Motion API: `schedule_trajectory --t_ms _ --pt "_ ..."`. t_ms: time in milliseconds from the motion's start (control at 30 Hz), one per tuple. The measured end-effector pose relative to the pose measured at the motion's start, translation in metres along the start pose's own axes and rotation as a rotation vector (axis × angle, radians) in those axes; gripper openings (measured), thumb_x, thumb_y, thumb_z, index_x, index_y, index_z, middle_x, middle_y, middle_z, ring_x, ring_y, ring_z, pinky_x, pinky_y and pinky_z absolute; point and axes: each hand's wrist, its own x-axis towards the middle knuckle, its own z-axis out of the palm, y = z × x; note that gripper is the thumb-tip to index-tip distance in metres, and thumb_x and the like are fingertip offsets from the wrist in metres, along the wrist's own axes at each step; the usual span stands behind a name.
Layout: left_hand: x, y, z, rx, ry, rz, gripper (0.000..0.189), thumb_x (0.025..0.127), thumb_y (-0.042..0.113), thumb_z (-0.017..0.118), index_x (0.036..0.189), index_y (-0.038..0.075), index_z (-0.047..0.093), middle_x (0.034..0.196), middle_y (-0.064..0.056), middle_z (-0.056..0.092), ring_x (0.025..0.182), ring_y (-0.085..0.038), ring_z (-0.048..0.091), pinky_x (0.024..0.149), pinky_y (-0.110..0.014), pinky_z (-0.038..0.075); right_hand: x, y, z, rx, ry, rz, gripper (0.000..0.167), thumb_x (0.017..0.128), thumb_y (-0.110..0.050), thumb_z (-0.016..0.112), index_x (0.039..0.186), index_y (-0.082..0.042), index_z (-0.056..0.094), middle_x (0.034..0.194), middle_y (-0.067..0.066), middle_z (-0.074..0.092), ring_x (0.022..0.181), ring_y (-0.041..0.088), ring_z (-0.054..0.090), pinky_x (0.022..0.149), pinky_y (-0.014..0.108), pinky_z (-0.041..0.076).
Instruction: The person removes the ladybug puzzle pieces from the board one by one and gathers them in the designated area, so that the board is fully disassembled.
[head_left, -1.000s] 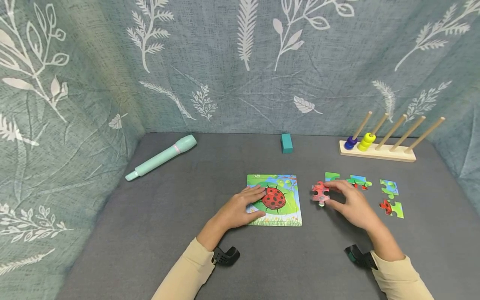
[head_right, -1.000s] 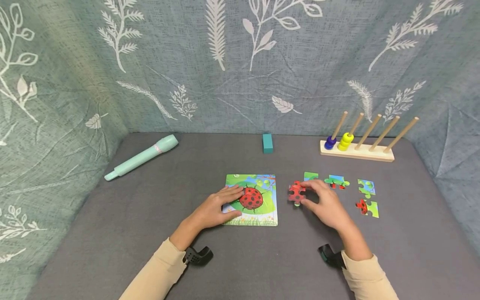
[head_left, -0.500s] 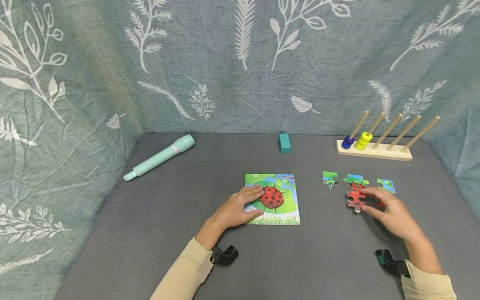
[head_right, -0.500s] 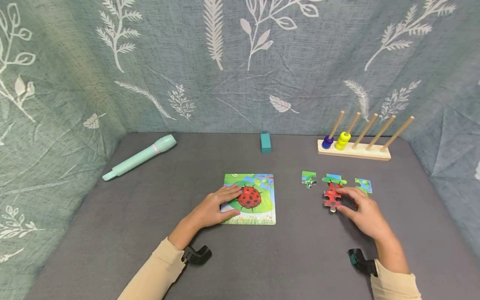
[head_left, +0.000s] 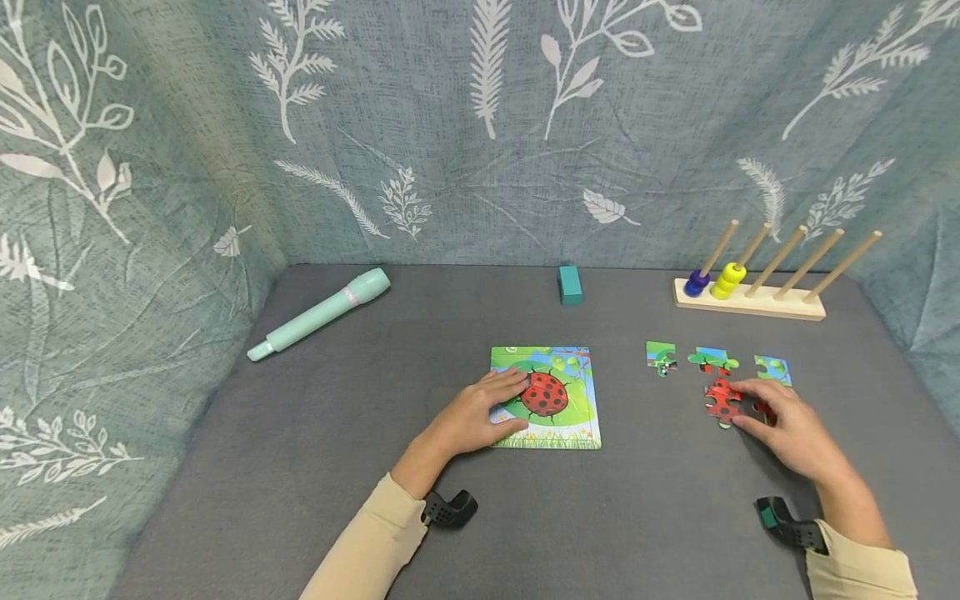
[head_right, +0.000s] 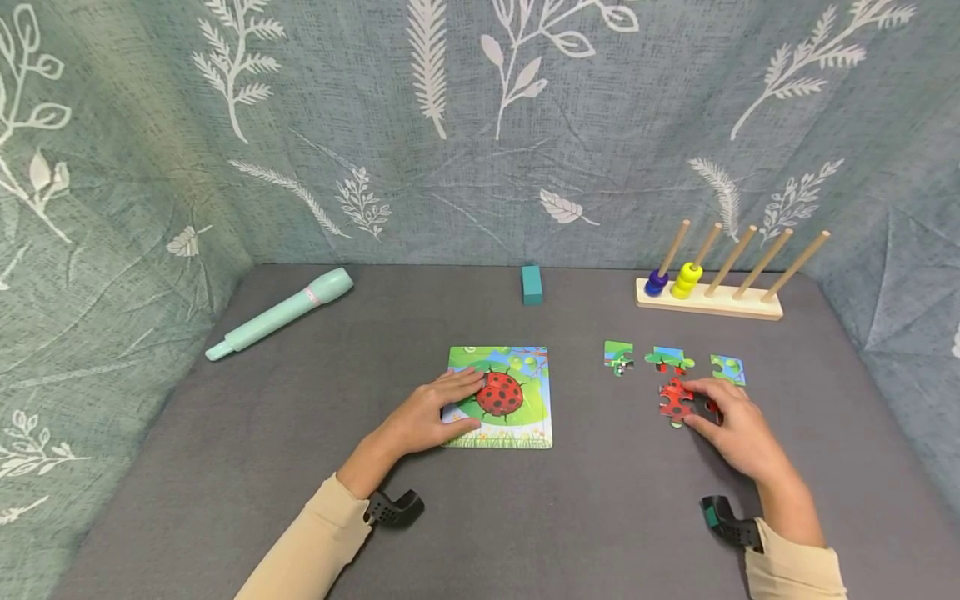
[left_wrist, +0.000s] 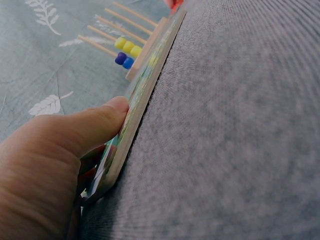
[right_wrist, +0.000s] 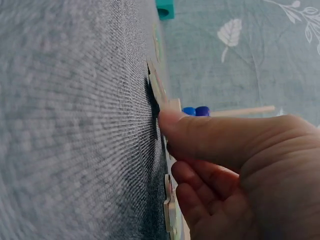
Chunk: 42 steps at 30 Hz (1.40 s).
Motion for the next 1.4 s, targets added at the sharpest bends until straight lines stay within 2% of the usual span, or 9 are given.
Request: schedule_trajectory --t_ms 133,533,900,1033,1133,1167,1233,1333,1400 --pt "0.0 0.001 -0.001 -0.001 -0.002 -0.001 0.062 0.086 0.031 0.07 0.138 0.004 0.05 0.145 -0.011 0.045 0.138 -0.024 0.037 0.12 -0.035 0.024 0.0 0.001 0.002 0.004 0.015 -0.027 0.04 0.083 -0.003 0.07 0.12 0.003 0.057 0.119 0.025 0.052 0.11 0.043 0.043 0.083 0.054 0.036" --pt "0.001 0.002 -0.003 0.001 -0.007 -0.01 0.062 0.086 0.031 0.071 0.138 0.005 0.05 0.146 -0.01 0.045 0.138 -0.024 0.037 0.12 -0.035 0.023 0.001 0.005 0.006 -0.008 0.053 -0.07 0.044 0.077 0.0 0.074 0.118 0.003 0.058 0.116 0.025 0.053 0.107 0.043 0.042 0.081 0.052 0.034" --pt "0.0 0.002 0.001 0.001 0.014 0.019 0.062 0.085 0.031 0.071 0.137 0.004 0.051 0.144 -0.012 0.046 0.137 -0.025 0.039 0.12 -0.036 0.024 -0.001 0.001 0.002 0.043 0.061 0.022 0.052 0.081 -0.008 0.074 0.128 0.001 0.053 0.129 0.026 0.048 0.117 0.047 0.039 0.09 0.06 0.034" --pt "0.0 0.002 0.0 0.003 0.017 0.026 0.062 0.085 0.031 0.072 0.137 0.004 0.051 0.144 -0.011 0.046 0.137 -0.025 0.039 0.12 -0.035 0.025 -0.001 -0.003 0.001 0.043 0.06 0.029 0.053 0.083 -0.014 0.073 0.131 -0.003 0.053 0.132 0.023 0.049 0.126 0.024 0.04 0.099 0.033 0.034" --pt "-0.001 0.002 0.0 -0.005 0.014 0.022 0.062 0.085 0.031 0.072 0.137 0.004 0.051 0.145 -0.011 0.045 0.137 -0.024 0.039 0.12 -0.034 0.024 0.0 -0.009 0.002 0.051 0.064 0.012 0.055 0.082 -0.016 0.075 0.131 -0.004 0.054 0.13 0.021 0.051 0.12 0.004 0.041 0.09 0.01 0.03" --pt "-0.001 0.002 0.0 -0.008 0.014 0.023 0.062 0.085 0.031 0.072 0.137 0.004 0.051 0.145 -0.011 0.045 0.137 -0.025 0.039 0.12 -0.034 0.024 0.001 -0.011 0.003 0.065 0.063 -0.001 0.055 0.081 -0.014 0.075 0.13 -0.003 0.054 0.128 0.021 0.052 0.116 0.0 0.041 0.088 0.006 0.029" --pt "-0.001 0.002 0.0 -0.016 0.021 0.029 0.062 0.084 0.03 0.072 0.136 0.003 0.051 0.145 -0.012 0.045 0.137 -0.026 0.039 0.12 -0.034 0.025 0.004 -0.016 0.005 0.095 0.051 -0.028 0.056 0.079 -0.012 0.076 0.13 -0.001 0.054 0.125 0.02 0.054 0.109 -0.008 0.042 0.083 0.003 0.03" --pt "-0.001 0.001 -0.001 -0.021 0.044 0.047 0.062 0.084 0.028 0.073 0.135 0.002 0.052 0.144 -0.013 0.047 0.136 -0.027 0.04 0.119 -0.034 0.025 0.009 -0.026 0.01 0.113 0.02 -0.054 0.058 0.079 -0.012 0.077 0.13 0.001 0.053 0.123 0.019 0.055 0.104 -0.008 0.044 0.081 0.005 0.035" --pt "-0.001 0.0 -0.001 -0.02 0.063 0.064 0.062 0.083 0.027 0.074 0.134 0.0 0.053 0.143 -0.014 0.048 0.136 -0.027 0.04 0.119 -0.035 0.025 0.012 -0.034 0.012 0.104 -0.017 -0.059 0.058 0.081 -0.014 0.076 0.132 0.0 0.051 0.125 0.018 0.054 0.103 0.003 0.051 0.078 0.011 0.041"
